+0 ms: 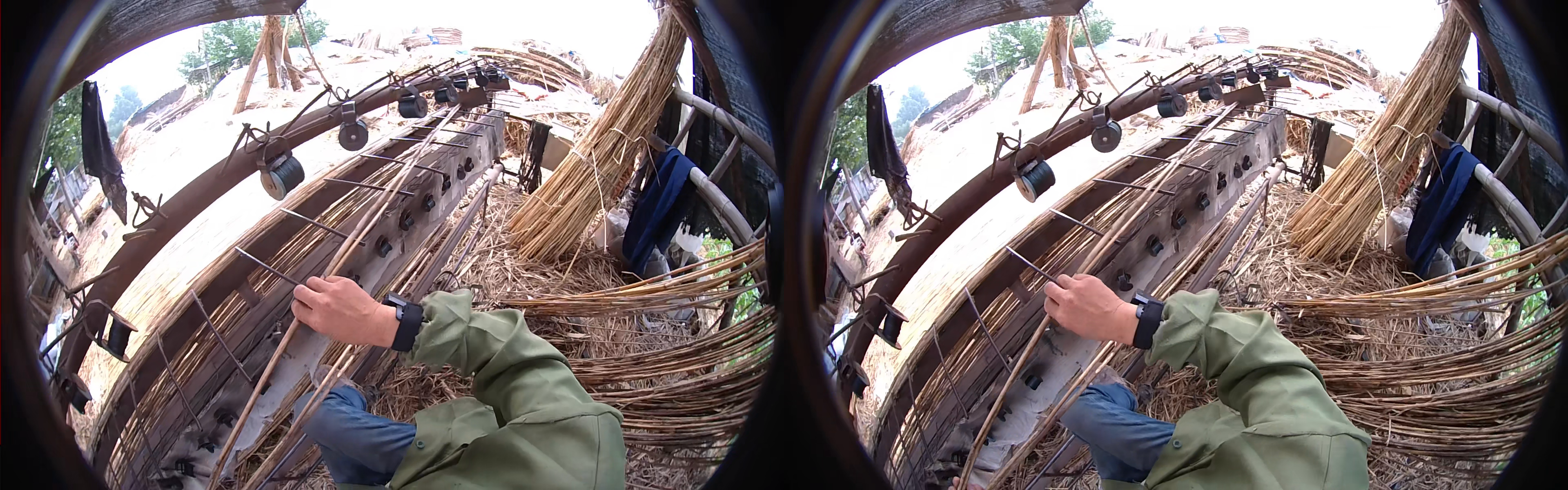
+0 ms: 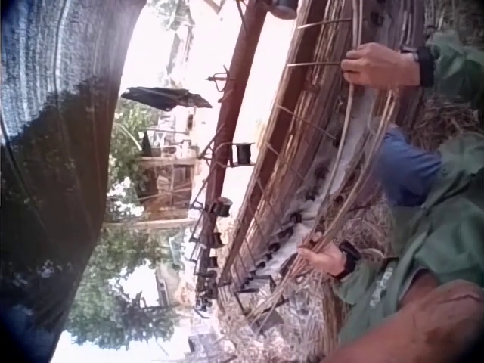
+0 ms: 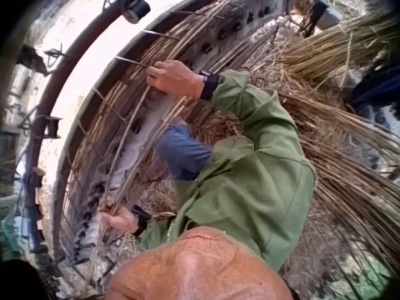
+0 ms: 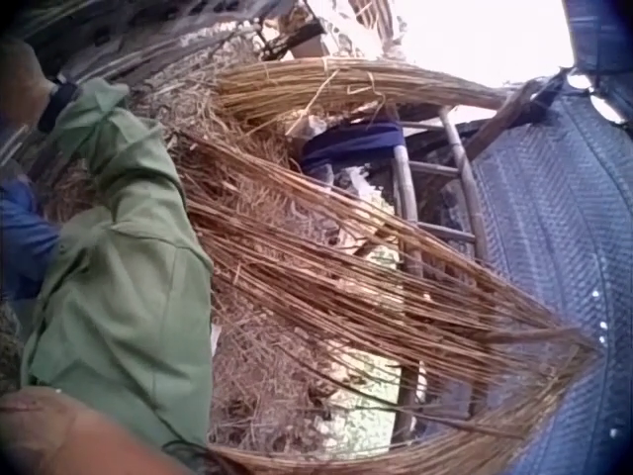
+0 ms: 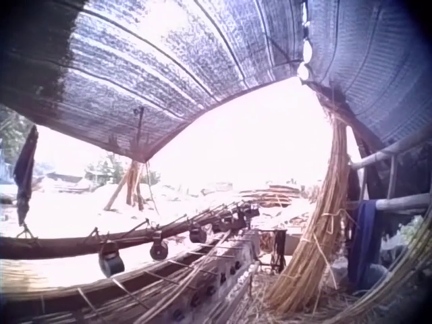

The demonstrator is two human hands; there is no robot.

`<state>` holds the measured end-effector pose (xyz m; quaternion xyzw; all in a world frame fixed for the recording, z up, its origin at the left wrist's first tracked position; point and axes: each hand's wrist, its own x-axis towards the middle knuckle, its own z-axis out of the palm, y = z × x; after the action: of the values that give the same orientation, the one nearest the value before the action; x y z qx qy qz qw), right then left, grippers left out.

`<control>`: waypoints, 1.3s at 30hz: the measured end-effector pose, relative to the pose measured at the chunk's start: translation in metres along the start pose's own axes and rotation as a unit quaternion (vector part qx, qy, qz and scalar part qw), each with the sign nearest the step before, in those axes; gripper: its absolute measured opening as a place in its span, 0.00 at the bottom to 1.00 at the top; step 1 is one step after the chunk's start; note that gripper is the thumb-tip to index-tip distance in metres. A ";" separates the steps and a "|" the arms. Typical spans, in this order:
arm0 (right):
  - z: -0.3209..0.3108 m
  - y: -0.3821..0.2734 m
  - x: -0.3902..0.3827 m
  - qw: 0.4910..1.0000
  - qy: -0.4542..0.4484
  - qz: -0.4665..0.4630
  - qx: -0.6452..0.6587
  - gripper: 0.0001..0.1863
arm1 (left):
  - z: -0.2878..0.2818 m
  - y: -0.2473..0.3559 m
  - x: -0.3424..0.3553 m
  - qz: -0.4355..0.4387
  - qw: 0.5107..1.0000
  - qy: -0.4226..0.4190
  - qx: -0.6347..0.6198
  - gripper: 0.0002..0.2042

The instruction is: Feeding straw or reeds into a mechanical weaving frame to produce mats or screens.

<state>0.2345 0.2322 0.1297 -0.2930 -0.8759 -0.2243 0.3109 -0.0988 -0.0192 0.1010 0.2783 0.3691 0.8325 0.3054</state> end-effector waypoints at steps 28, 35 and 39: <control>0.028 -0.148 0.060 0.911 -0.163 -0.147 0.348 0.19 | -0.072 -0.027 -0.072 -0.061 0.983 0.147 -0.095 0.14; 0.000 -0.212 -0.052 0.819 -0.289 0.013 0.496 0.13 | -0.048 -0.042 -0.076 -0.096 0.985 0.117 -0.084 0.13; -0.012 -0.224 -0.068 0.822 -0.254 -0.014 0.510 0.09 | -0.051 -0.030 -0.090 -0.100 0.985 0.135 -0.025 0.14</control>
<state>0.1365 0.0373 0.0451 -0.1267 -0.9172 0.3326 0.1792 -0.0653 -0.0897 0.0269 0.1170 0.4120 0.8367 0.3412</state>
